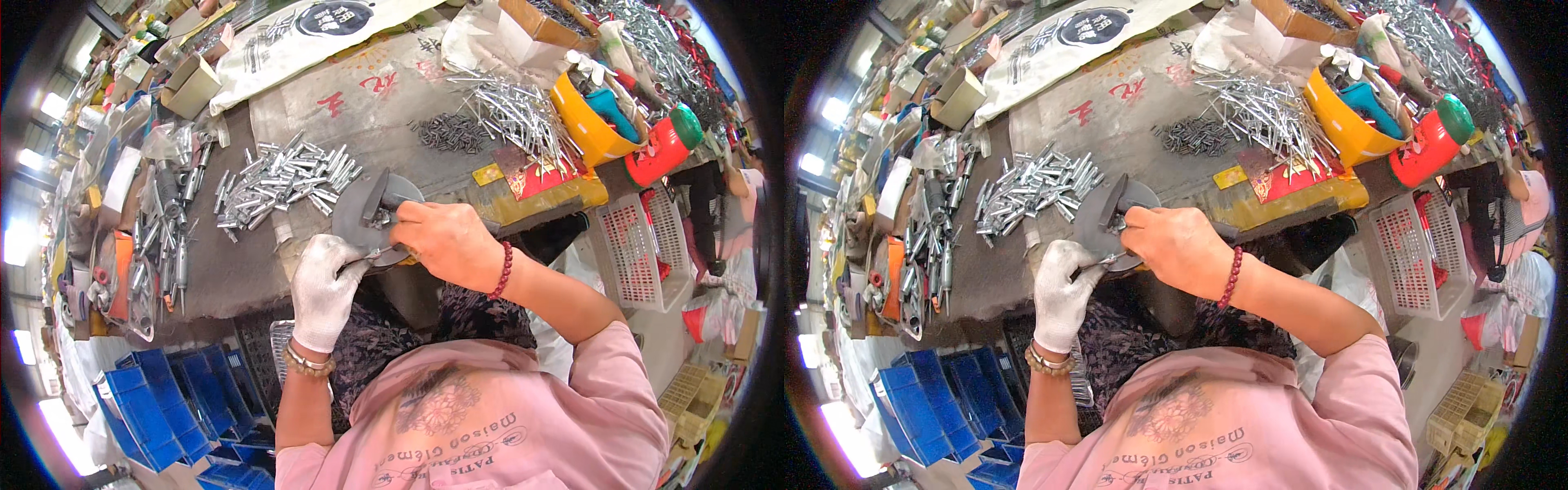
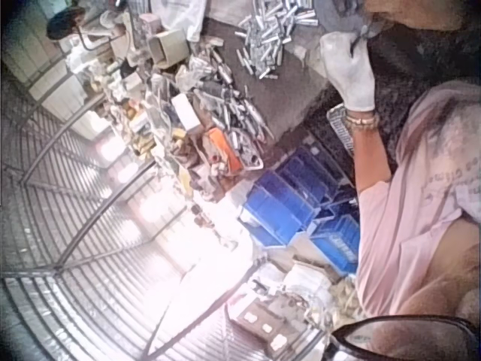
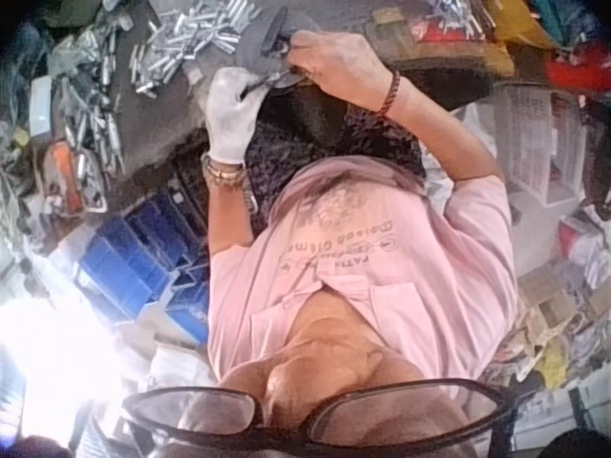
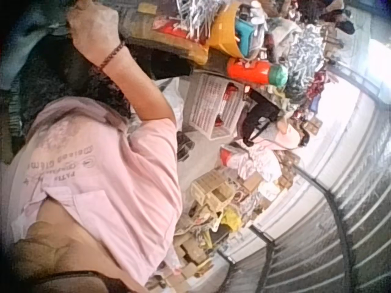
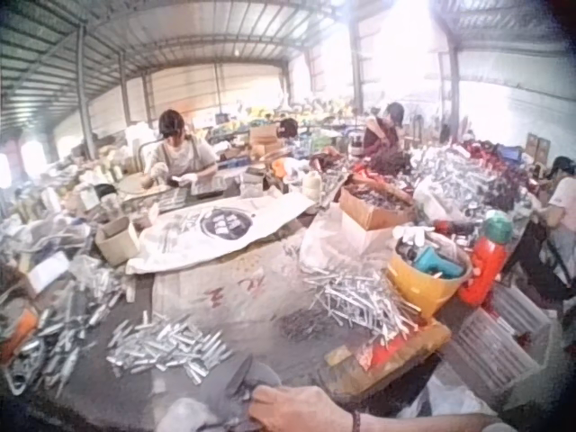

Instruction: The person assembles metal components by inserting metal pins into metal parts, hammering them on a round metal anvil with a hammer, and placing the finished pieces into a tray.

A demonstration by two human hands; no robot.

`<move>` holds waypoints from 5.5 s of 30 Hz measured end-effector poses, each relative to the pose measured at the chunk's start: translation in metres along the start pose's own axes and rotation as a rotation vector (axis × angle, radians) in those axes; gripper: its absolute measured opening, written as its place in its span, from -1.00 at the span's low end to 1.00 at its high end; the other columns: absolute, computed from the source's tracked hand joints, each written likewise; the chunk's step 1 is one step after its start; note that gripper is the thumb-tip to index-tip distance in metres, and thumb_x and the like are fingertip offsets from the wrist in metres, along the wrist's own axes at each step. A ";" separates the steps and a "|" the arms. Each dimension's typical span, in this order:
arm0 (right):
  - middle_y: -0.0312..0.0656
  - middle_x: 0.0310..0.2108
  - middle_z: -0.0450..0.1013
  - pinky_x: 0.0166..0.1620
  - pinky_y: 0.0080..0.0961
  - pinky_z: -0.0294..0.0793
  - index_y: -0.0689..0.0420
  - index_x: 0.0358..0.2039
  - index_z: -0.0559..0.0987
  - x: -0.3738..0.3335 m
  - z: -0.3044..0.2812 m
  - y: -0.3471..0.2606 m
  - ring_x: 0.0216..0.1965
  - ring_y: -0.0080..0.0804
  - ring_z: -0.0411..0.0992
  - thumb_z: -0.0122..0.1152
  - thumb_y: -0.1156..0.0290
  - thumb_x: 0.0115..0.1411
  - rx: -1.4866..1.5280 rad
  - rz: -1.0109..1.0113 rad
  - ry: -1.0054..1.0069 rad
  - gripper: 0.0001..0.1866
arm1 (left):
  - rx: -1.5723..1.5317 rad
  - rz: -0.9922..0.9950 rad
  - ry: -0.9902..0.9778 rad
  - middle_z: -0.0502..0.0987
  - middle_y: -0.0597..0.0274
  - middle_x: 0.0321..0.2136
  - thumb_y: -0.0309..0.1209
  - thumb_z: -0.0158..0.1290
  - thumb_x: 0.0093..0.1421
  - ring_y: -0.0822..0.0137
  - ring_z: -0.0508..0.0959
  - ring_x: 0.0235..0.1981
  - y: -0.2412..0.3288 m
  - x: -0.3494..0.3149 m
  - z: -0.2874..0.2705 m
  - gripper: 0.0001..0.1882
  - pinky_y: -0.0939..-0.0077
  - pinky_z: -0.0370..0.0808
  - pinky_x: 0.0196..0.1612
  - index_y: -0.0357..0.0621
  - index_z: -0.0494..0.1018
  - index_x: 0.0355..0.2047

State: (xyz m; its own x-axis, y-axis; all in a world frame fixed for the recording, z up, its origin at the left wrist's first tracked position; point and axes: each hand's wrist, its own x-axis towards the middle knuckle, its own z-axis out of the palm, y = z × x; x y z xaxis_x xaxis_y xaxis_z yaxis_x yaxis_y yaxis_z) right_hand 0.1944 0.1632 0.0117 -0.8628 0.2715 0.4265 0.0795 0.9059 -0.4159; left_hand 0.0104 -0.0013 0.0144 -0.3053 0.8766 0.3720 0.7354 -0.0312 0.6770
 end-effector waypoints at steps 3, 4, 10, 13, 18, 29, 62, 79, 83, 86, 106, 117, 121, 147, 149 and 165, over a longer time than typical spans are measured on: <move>-0.24 -0.27 0.51 -0.23 -0.21 0.65 0.00 -0.24 0.73 0.000 -0.006 0.003 -0.26 -0.13 0.63 0.39 0.50 0.14 0.010 0.023 0.033 -0.83 | 0.035 -0.029 -0.024 0.62 0.11 -0.32 -0.59 0.40 0.09 0.04 0.64 -0.19 -0.002 -0.002 -0.001 -0.84 0.22 0.56 -0.06 -0.18 0.68 -0.31; -0.24 -0.27 0.52 -0.23 -0.22 0.66 -0.01 -0.23 0.74 0.000 -0.010 0.005 -0.27 -0.14 0.63 0.40 0.49 0.13 0.009 0.048 0.055 -0.82 | 0.029 -0.023 -0.018 0.62 0.11 -0.32 -0.59 0.40 0.09 0.04 0.64 -0.19 -0.002 -0.002 -0.001 -0.84 0.22 0.56 -0.06 -0.18 0.68 -0.31; -0.23 -0.14 0.60 -0.06 -0.12 0.68 -0.04 -0.16 0.76 0.014 -0.044 0.077 -0.12 -0.10 0.67 0.43 0.42 0.20 -0.261 0.366 0.146 -0.81 | 0.025 0.004 0.013 0.63 0.12 -0.32 -0.56 0.42 0.09 0.05 0.64 -0.20 0.000 -0.001 -0.001 -0.84 0.20 0.57 -0.07 -0.15 0.70 -0.30; -0.20 -0.11 0.59 -0.04 -0.12 0.67 0.01 -0.13 0.75 0.022 -0.039 0.087 -0.07 -0.09 0.66 0.49 0.38 0.18 -0.322 0.402 0.085 -0.78 | -0.029 -0.016 -0.019 0.59 0.12 -0.28 -0.62 0.40 0.09 0.08 0.60 -0.17 -0.001 -0.003 -0.001 -0.80 0.23 0.54 -0.05 -0.21 0.69 -0.25; -0.12 -0.13 0.57 -0.04 -0.07 0.64 0.09 -0.20 0.72 0.039 -0.027 0.088 -0.08 0.00 0.66 0.53 0.36 0.15 -0.388 0.429 0.045 -0.77 | -0.030 0.024 0.004 0.59 0.12 -0.29 -0.63 0.40 0.08 0.07 0.60 -0.18 -0.001 -0.003 0.000 -0.79 0.23 0.54 -0.05 -0.21 0.68 -0.26; -0.12 -0.15 0.57 -0.05 -0.04 0.65 0.10 -0.19 0.70 0.030 -0.032 0.082 -0.11 0.01 0.66 0.50 0.35 0.19 -0.345 0.322 -0.005 -0.79 | 0.016 0.023 0.020 0.60 0.11 -0.31 -0.57 0.39 0.12 0.03 0.61 -0.18 -0.002 -0.003 0.001 -0.86 0.18 0.54 -0.07 -0.18 0.69 -0.30; -0.12 -0.17 0.57 -0.10 -0.06 0.62 0.12 -0.18 0.68 0.023 -0.006 -0.010 -0.13 0.06 0.62 0.37 0.44 0.20 0.231 0.073 -0.114 -0.83 | 0.134 0.020 0.021 0.62 0.09 -0.29 -0.58 0.34 0.09 -0.01 0.65 -0.16 -0.001 -0.007 0.004 -0.86 0.18 0.58 -0.04 -0.18 0.67 -0.31; -0.14 -0.23 0.50 -0.18 -0.17 0.70 0.12 -0.30 0.61 0.044 -0.015 -0.031 -0.18 -0.14 0.65 0.35 0.47 0.14 -0.143 -0.176 -0.217 -0.88 | 0.218 0.049 0.053 0.59 0.14 -0.32 -0.53 0.40 0.03 -0.02 0.62 -0.19 -0.008 -0.009 0.010 -0.81 0.10 0.60 -0.11 -0.11 0.65 -0.33; -0.15 -0.24 0.50 -0.17 -0.19 0.70 0.11 -0.31 0.62 0.036 -0.017 -0.032 -0.19 -0.16 0.64 0.33 0.45 0.16 -0.102 -0.160 -0.167 -0.91 | 0.118 0.099 0.071 0.59 0.11 -0.33 -0.57 0.40 0.00 -0.05 0.62 -0.19 -0.009 -0.006 0.010 -0.78 0.08 0.59 -0.10 -0.14 0.63 -0.33; -0.14 -0.24 0.50 -0.17 -0.20 0.69 0.11 -0.32 0.62 0.034 -0.014 -0.034 -0.20 -0.14 0.64 0.32 0.44 0.16 -0.170 -0.145 -0.150 -0.92 | 0.081 0.103 0.063 0.58 0.10 -0.34 -0.58 0.40 -0.01 -0.05 0.61 -0.20 -0.010 -0.005 0.008 -0.77 0.08 0.59 -0.09 -0.15 0.64 -0.33; -0.08 -0.27 0.53 -0.20 -0.16 0.69 0.16 -0.33 0.64 0.050 -0.013 -0.033 -0.22 -0.07 0.66 0.29 0.46 0.17 -0.189 -0.238 -0.252 -0.92 | 0.046 0.047 0.061 0.59 0.09 -0.35 -0.55 0.44 0.01 -0.05 0.62 -0.22 -0.006 -0.003 0.003 -0.77 0.12 0.59 -0.13 -0.18 0.64 -0.31; -0.21 -0.20 0.46 -0.08 -0.21 0.61 0.08 -0.26 0.59 0.022 0.006 -0.024 -0.13 -0.19 0.58 0.29 0.45 0.18 -0.149 -0.178 -0.049 -0.89 | 0.013 0.097 0.016 0.62 0.12 -0.32 -0.61 0.38 0.01 0.00 0.64 -0.18 -0.010 -0.003 -0.001 -0.79 0.18 0.60 -0.09 -0.20 0.64 -0.31; -0.25 -0.23 0.43 -0.05 -0.29 0.55 0.04 -0.28 0.59 0.017 0.011 -0.020 -0.13 -0.26 0.53 0.28 0.44 0.18 -0.182 -0.191 0.030 -0.91 | -0.020 0.085 0.024 0.62 0.11 -0.32 -0.62 0.37 0.02 0.00 0.63 -0.19 -0.012 -0.004 0.001 -0.79 0.19 0.60 -0.08 -0.21 0.64 -0.31; -0.09 -0.12 0.52 0.04 -0.09 0.59 0.09 0.14 0.64 -0.004 -0.030 0.007 -0.05 0.01 0.57 0.48 0.45 0.14 -0.183 0.160 -0.004 -0.50 | -0.026 0.026 -0.045 0.58 0.14 -0.33 -0.61 0.44 0.08 0.10 0.60 -0.24 -0.008 0.001 -0.003 -0.81 0.26 0.56 -0.12 -0.23 0.64 -0.33; -0.07 -0.13 0.50 -0.03 -0.06 0.61 0.05 0.20 0.64 -0.008 -0.035 0.000 -0.12 0.05 0.58 0.43 0.54 0.18 -0.027 0.303 0.016 -0.46 | -0.035 0.023 -0.039 0.58 0.15 -0.33 -0.60 0.45 0.08 0.11 0.60 -0.25 -0.007 0.003 -0.003 -0.81 0.27 0.55 -0.13 -0.22 0.64 -0.34; -0.17 -0.20 0.41 -0.29 -0.27 0.62 -0.10 0.31 0.66 -0.016 -0.055 -0.046 -0.37 -0.19 0.55 0.31 0.58 0.18 -0.186 0.055 0.065 -0.35 | 0.002 0.062 0.015 0.57 0.11 -0.34 -0.60 0.44 0.08 0.06 0.60 -0.23 -0.008 0.001 0.002 -0.79 0.22 0.53 -0.13 -0.23 0.62 -0.32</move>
State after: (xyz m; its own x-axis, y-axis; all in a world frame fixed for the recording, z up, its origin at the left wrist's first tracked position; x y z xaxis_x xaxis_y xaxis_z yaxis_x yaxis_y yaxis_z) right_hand 0.2322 0.1351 0.0676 -0.8211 0.3372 0.4605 0.2215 0.9318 -0.2874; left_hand 0.0058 0.0012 0.0083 -0.2679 0.8656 0.4231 0.7545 -0.0846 0.6508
